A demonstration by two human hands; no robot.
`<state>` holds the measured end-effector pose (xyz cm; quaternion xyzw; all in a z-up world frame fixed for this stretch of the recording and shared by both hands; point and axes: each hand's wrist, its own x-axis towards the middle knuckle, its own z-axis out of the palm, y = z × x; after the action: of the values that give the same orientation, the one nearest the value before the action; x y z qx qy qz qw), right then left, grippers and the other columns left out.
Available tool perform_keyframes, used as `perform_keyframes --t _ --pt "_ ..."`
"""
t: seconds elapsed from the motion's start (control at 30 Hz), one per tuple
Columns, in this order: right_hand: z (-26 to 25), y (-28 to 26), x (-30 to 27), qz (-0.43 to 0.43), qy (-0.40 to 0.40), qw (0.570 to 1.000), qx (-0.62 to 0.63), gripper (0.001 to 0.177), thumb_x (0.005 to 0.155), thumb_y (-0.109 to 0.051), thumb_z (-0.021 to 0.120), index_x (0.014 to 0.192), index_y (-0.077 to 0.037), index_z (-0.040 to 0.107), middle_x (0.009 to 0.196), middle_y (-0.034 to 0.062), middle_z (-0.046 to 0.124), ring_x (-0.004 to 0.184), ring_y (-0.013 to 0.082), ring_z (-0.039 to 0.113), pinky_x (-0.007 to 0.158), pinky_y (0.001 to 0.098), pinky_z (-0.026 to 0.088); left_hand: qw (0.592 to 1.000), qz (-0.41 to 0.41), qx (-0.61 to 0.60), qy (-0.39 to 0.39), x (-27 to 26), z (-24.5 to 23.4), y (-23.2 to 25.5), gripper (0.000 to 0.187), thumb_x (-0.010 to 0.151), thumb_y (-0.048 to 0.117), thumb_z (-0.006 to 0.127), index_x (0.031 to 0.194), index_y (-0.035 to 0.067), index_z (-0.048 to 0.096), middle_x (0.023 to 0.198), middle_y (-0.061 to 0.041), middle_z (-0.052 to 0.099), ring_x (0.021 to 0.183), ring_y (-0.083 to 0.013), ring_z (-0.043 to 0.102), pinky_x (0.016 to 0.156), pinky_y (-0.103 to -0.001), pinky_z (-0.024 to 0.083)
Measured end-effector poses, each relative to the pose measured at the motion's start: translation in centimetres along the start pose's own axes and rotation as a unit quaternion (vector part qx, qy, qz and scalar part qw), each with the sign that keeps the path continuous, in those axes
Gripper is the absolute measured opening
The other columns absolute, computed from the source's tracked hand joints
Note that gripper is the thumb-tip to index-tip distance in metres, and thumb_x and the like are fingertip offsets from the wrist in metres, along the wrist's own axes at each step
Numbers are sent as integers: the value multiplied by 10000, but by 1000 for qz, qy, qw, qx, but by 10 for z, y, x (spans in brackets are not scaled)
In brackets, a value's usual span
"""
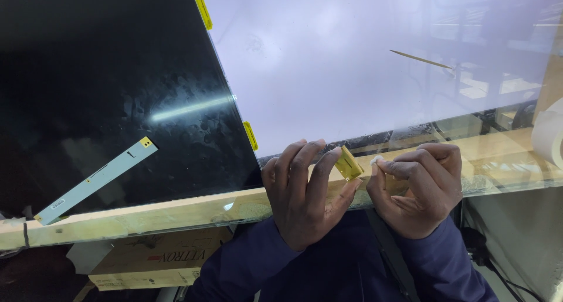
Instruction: Inspecting small electronic components and applying adhesive tape to them at a repair workbench.
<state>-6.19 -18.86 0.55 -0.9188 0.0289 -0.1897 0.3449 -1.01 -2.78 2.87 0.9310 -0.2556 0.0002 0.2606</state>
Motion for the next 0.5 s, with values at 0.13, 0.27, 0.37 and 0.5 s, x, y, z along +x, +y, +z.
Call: perform_keyframes --t 0.13,0.27,0.37,0.5 --pt "0 2 -4 5 -2 1000 -4 169 820 43 723 766 -49 591 712 94 654 649 241 510 789 393 389 999 31 -11 29 8 -2 -3 325 883 402 712 1009 104 684 1068 -57 663 1033 -281 620 851 -392 430" --pt "0 1 -6 22 12 1000 6 144 826 20 731 780 -48 613 697 98 638 622 233 520 803 409 398 995 53 -42 68 26 -1 -4 192 907 271 643 868 85 665 900 -51 672 875 -266 624 726 -373 410" --pt "-1 1 -7 31 10 999 8 137 839 2 732 789 -54 618 698 94 633 642 238 518 813 416 402 995 30 -60 77 40 -4 -6 115 912 171 653 857 71 646 857 -55 668 825 -271 621 689 -376 404" --pt "-1 0 -5 45 18 999 23 128 837 -4 723 783 -55 618 686 101 628 632 236 495 822 418 397 991 -22 -89 94 49 -5 -7 113 935 113 641 1004 34 598 942 -92 669 845 -271 620 767 -376 505"
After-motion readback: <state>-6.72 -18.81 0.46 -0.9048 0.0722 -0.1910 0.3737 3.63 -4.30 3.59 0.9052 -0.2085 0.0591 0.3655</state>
